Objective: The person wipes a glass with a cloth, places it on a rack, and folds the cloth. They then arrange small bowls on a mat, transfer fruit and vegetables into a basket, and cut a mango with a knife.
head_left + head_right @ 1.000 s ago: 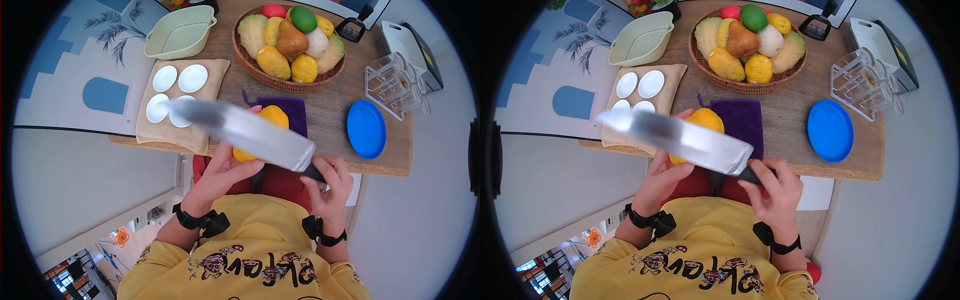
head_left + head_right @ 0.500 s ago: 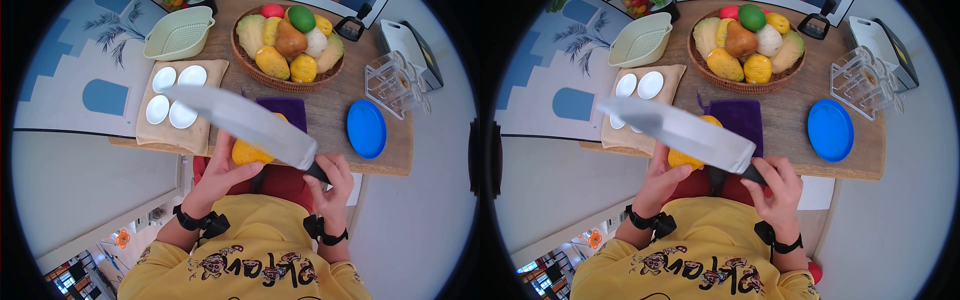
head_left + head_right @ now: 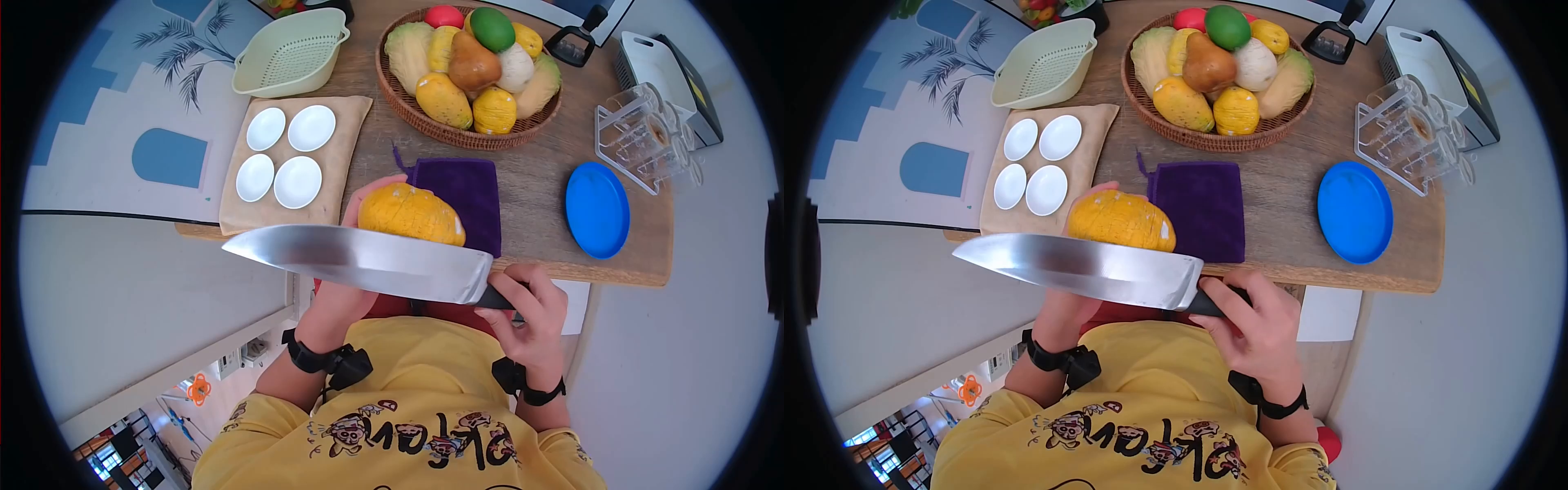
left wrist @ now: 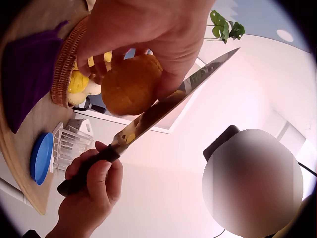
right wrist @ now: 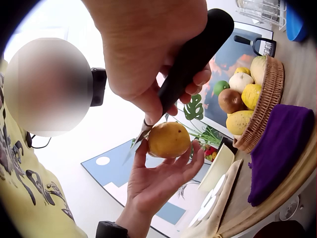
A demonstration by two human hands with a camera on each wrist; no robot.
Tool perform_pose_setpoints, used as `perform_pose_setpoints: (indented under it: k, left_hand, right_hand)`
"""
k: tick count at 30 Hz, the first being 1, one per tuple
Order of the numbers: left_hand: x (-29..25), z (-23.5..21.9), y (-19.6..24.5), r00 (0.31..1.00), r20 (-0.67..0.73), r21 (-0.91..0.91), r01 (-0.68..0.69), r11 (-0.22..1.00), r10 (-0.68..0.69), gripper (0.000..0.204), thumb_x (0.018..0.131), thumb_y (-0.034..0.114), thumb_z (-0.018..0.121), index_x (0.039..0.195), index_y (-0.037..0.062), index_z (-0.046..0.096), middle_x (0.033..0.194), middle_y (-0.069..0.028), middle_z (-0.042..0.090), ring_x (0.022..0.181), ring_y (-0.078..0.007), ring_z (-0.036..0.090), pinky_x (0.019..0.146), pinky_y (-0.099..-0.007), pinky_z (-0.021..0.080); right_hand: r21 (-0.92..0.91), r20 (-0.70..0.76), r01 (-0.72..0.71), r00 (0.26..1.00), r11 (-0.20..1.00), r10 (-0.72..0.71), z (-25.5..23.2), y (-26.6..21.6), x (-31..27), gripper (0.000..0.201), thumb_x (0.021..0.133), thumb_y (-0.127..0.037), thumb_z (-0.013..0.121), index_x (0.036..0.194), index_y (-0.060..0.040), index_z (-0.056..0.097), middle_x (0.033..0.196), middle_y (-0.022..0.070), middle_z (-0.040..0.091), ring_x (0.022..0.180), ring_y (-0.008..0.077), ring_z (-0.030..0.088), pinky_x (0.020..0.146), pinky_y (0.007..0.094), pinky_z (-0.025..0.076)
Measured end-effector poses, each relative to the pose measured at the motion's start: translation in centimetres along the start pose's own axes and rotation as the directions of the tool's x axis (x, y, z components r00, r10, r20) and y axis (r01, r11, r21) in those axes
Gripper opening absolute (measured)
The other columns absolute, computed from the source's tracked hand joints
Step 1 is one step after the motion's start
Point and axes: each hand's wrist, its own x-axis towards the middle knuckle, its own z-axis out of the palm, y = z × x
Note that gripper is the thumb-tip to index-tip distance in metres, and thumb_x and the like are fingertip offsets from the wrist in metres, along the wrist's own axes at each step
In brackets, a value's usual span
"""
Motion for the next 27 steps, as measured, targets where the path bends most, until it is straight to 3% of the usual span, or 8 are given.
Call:
perform_pose_setpoints:
  k: [4, 6, 8, 15, 18, 23, 26, 27]
  left_hand:
    - [-0.5, 0.1, -0.3, 0.992, 0.124, 0.04, -0.015, 0.999, 0.01, 0.08, 0.093, 0.035, 0.067, 0.154, 0.0053, 0.024, 0.136, -0.0165, 0.054, 0.13, -0.0329, 0.054, 0.109, -0.0462, 0.045]
    - [-0.7, 0.0, -0.5, 0.995, 0.088, 0.079, -0.05, 0.996, 0.043, 0.08, 0.095, 0.035, 0.065, 0.155, 0.0052, 0.021, 0.136, -0.0161, 0.053, 0.127, -0.0329, 0.055, 0.108, -0.046, 0.046]
    - [-0.6, -0.4, -0.5, 0.996, 0.091, -0.021, -0.003, 1.0, 0.004, 0.081, 0.094, 0.019, 0.067, 0.158, 0.0105, 0.018, 0.144, -0.0085, 0.046, 0.131, -0.02, 0.05, 0.111, -0.0383, 0.042]
    - [-1.0, 0.2, -0.3, 0.994, 0.102, -0.125, 0.049, 0.991, -0.036, 0.066, 0.103, 0.02, 0.051, 0.158, 0.0118, 0.016, 0.149, -0.0089, 0.041, 0.137, -0.0206, 0.045, 0.112, -0.0404, 0.041]
    - [-0.7, 0.8, -0.5, 0.999, 0.028, 0.057, -0.033, 0.998, 0.031, 0.069, 0.102, 0.041, 0.051, 0.156, 0.0115, 0.019, 0.139, -0.0199, 0.049, 0.129, -0.0337, 0.053, 0.097, -0.0478, 0.054]
    - [-0.8, 0.0, -0.6, 0.994, 0.082, 0.237, -0.086, 0.968, 0.069, 0.07, 0.1, 0.035, 0.055, 0.155, 0.0088, 0.02, 0.139, -0.0204, 0.05, 0.122, -0.0354, 0.058, 0.102, -0.0492, 0.05]
    - [-1.3, 0.3, 0.2, 0.975, 0.221, -0.055, 0.023, 0.998, -0.011, 0.083, 0.088, 0.004, 0.067, 0.156, 0.0108, 0.02, 0.143, -0.0098, 0.046, 0.133, -0.0225, 0.049, 0.108, -0.0398, 0.045]
    - [-1.9, 0.8, 0.3, 0.99, 0.133, -0.123, 0.071, 0.99, -0.054, 0.085, 0.087, 0.002, 0.067, 0.156, 0.0105, 0.018, 0.145, -0.0103, 0.044, 0.135, -0.0258, 0.047, 0.108, -0.0431, 0.045]
  right_hand:
    - [0.033, -0.086, -0.078, 0.993, 0.996, 0.08, 0.6, 0.2, 0.0, 0.037, 0.07, -0.018, 0.084, 0.101, -0.0032, 0.071, 0.09, 0.0105, 0.064, 0.072, 0.0259, 0.065, 0.059, 0.0339, 0.051]
    - [0.005, -0.103, -0.085, 0.991, 0.996, 0.085, 0.4, 0.2, 0.2, 0.036, 0.07, -0.018, 0.083, 0.101, -0.0032, 0.071, 0.09, 0.0107, 0.064, 0.073, 0.026, 0.065, 0.059, 0.0338, 0.052]
    - [0.037, -0.05, -0.04, 0.998, 0.999, 0.042, 0.1, 0.1, 0.3, 0.036, 0.07, -0.017, 0.083, 0.101, -0.0028, 0.071, 0.09, 0.011, 0.064, 0.072, 0.0259, 0.065, 0.06, 0.0333, 0.051]
    - [0.035, -0.147, -0.115, 0.982, 0.993, 0.119, 1.0, 0.4, 0.0, 0.035, 0.072, -0.015, 0.083, 0.102, -0.0016, 0.07, 0.091, 0.0117, 0.064, 0.074, 0.027, 0.065, 0.062, 0.0337, 0.052]
    - [0.052, -0.102, -0.062, 0.993, 0.997, 0.067, 0.7, 0.2, 0.2, 0.037, 0.071, -0.016, 0.084, 0.102, -0.0017, 0.071, 0.091, 0.0115, 0.064, 0.073, 0.0265, 0.065, 0.061, 0.0341, 0.052]
    - [0.069, -0.013, -0.009, 1.0, 0.998, 0.01, 1.0, -0.2, -0.2, 0.039, 0.07, -0.018, 0.084, 0.102, -0.0025, 0.071, 0.092, 0.0119, 0.064, 0.074, 0.028, 0.065, 0.062, 0.0348, 0.052]
    - [0.105, -0.13, -0.085, 0.987, 0.991, 0.099, 1.5, 0.2, -0.1, 0.038, 0.071, -0.017, 0.083, 0.103, -0.0019, 0.07, 0.092, 0.0124, 0.064, 0.073, 0.028, 0.065, 0.062, 0.0348, 0.052]
    - [0.11, -0.131, -0.131, 0.981, 0.985, 0.145, 1.5, 0.3, -0.1, 0.036, 0.072, -0.017, 0.082, 0.103, -0.0014, 0.07, 0.092, 0.0127, 0.063, 0.074, 0.0283, 0.065, 0.062, 0.0348, 0.052]
